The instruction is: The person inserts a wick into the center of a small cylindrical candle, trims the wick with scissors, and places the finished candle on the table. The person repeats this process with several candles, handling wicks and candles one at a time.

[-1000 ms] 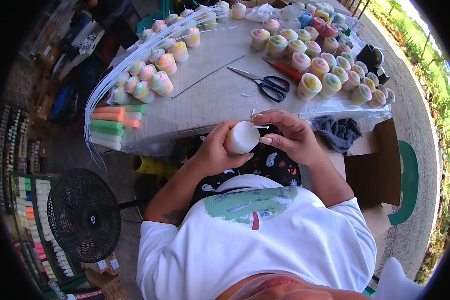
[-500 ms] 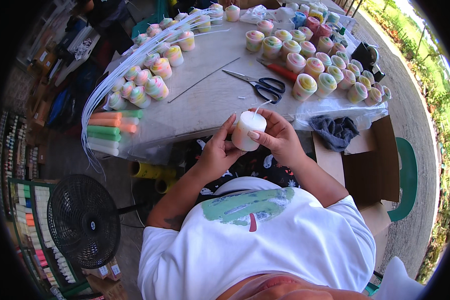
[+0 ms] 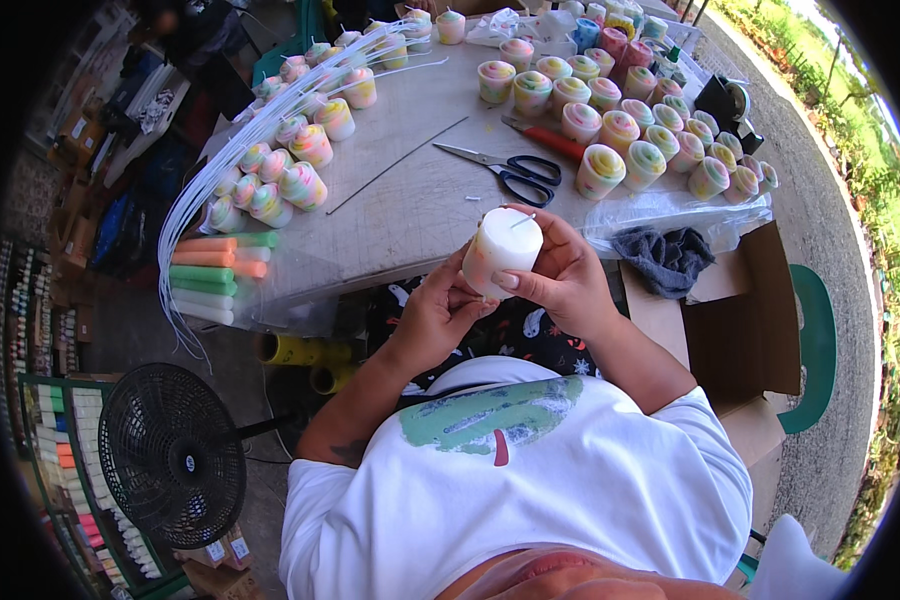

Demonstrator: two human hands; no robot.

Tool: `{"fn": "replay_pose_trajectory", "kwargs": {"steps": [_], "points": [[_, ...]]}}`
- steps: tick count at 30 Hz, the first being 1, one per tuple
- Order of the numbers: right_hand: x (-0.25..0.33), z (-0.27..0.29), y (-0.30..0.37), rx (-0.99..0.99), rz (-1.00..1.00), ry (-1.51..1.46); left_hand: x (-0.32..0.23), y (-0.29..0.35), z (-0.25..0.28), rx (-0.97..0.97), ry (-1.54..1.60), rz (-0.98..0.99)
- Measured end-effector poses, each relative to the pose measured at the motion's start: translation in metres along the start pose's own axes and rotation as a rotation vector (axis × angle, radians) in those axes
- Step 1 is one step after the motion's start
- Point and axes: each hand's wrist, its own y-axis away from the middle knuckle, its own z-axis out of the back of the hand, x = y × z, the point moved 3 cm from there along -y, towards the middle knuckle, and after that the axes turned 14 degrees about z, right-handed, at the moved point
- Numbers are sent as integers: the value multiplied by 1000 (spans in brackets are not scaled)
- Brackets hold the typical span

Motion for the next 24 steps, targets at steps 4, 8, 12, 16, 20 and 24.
{"fn": "replay_pose_trajectory", "kwargs": {"steps": [4,8,12,16,20,24], "points": [[0,2,1,-25,1,2,2,3,-3,35,-24,63],[1,2,3,-17,-5,-18,9,4,0,69,-64,140],[0,-3,4,39,48,-34,-8,5,-7,52,106,-95],[-14,-8,10,152,108,29,-27,-3,-2,3,-41,-292],[0,-2,3,243,288,194,-24,-3,11,-102,-251,-221],[9,4,-10,328,141,141,-35,3,14,-52,-253,-121]]}}
